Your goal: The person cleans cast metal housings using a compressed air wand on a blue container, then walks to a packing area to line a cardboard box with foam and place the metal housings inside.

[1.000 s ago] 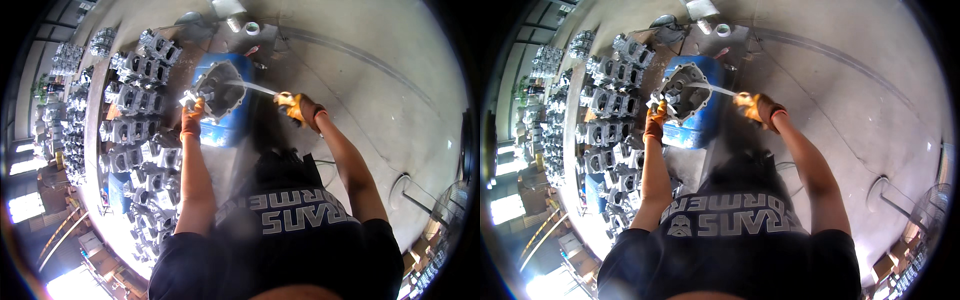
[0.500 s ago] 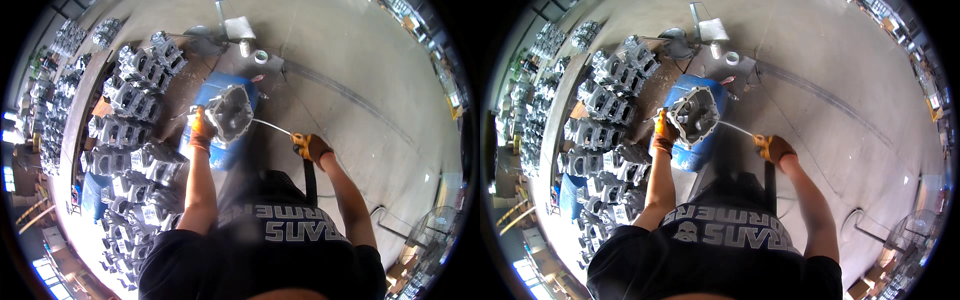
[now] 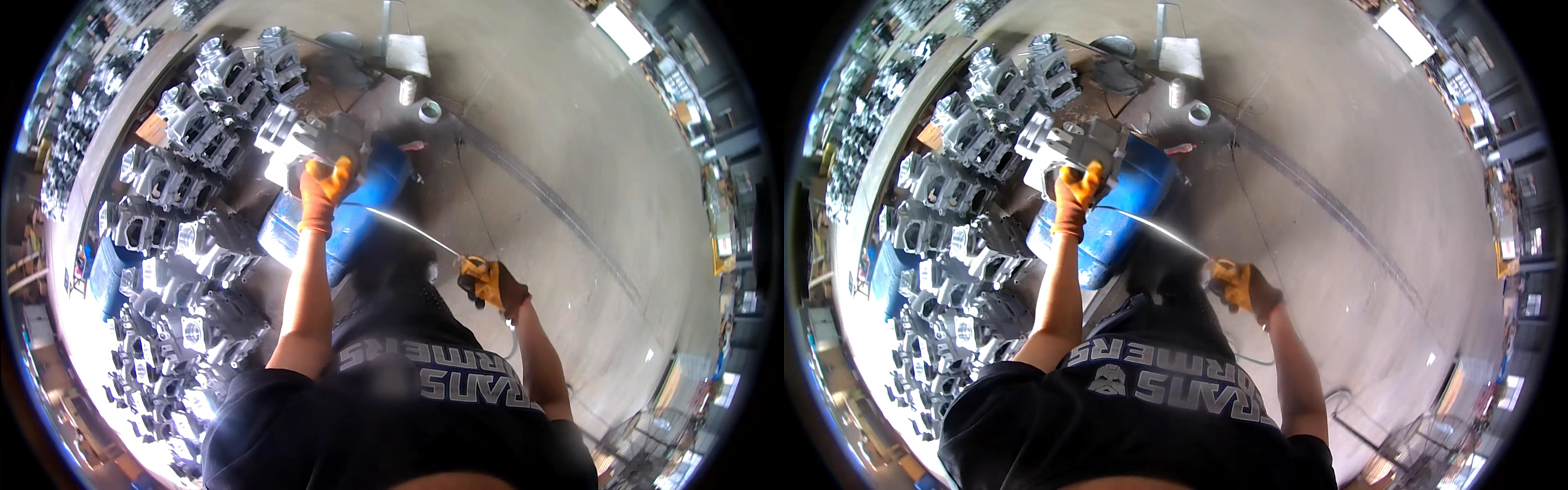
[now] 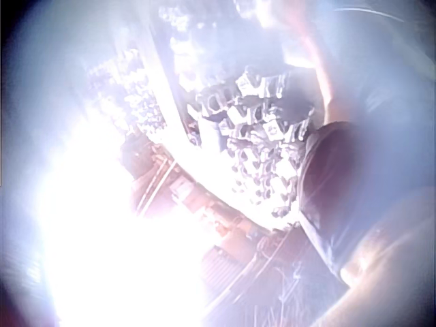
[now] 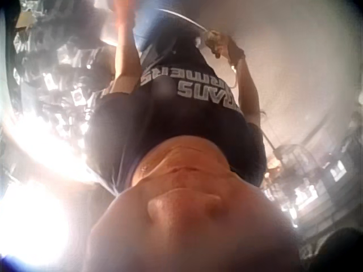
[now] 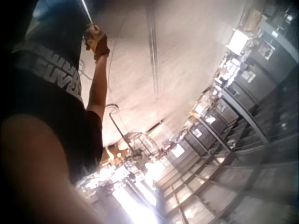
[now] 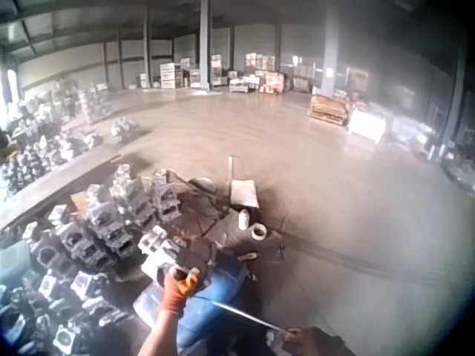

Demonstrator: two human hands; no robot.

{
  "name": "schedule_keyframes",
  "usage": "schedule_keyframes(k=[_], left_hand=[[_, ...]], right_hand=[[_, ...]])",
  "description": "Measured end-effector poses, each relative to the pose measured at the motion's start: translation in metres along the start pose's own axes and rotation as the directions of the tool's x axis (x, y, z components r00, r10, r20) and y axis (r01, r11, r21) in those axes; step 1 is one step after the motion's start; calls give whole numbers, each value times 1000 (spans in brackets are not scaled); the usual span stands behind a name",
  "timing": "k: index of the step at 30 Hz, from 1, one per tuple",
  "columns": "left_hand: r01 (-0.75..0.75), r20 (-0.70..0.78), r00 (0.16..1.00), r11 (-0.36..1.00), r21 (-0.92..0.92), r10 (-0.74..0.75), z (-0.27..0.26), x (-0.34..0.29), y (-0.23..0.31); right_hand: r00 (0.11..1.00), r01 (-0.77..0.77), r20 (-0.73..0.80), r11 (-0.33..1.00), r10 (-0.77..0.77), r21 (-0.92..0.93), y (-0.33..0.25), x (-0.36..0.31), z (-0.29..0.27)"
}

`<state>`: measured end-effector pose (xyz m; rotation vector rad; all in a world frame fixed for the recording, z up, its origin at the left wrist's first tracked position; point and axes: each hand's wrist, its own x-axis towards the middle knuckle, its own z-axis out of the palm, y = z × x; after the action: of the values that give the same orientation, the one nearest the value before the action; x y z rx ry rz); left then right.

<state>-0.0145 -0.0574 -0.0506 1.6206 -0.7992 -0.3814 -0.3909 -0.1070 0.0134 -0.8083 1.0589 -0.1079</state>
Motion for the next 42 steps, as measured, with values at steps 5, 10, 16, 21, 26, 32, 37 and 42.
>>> schedule_keyframes(k=[5, 10, 16, 21, 26, 32, 37, 42], left_hand=[[77, -97, 995, 835, 545, -28, 52, -18, -10], [-214, -40, 916, 570, 793, 399, 91, -64, -68], [96, -40, 990, 427, 899, -139, 104, -80, -58], [368, -538, 839, 650, 664, 75, 42, -124, -30], [347, -471, 830, 938, 14, -300, 2, -22, 4], [464, -136, 842, 830, -309, -522, -2, 36, -8], [445, -298, 891, 791, 419, -343, 28, 65, 16], [430, -356, 895, 738, 521, -270, 56, 115, 62]], right_hand=[[934, 180, -117, 726, -339, -664, -45, -4, -42], [899, 430, 243, 630, -364, -647, -82, 9, -88], [830, 377, 283, 110, -481, -920, -101, 28, -130], [802, 597, 379, 584, -462, -550, -151, 48, -80], [836, 544, 491, 245, -246, -803, -167, 95, -98], [805, 562, 437, 277, -402, -779, -189, 109, -74], [828, 488, 382, 194, -411, -851, -215, 114, -77], [705, 703, 450, 457, -548, -545, -229, 136, -91]])
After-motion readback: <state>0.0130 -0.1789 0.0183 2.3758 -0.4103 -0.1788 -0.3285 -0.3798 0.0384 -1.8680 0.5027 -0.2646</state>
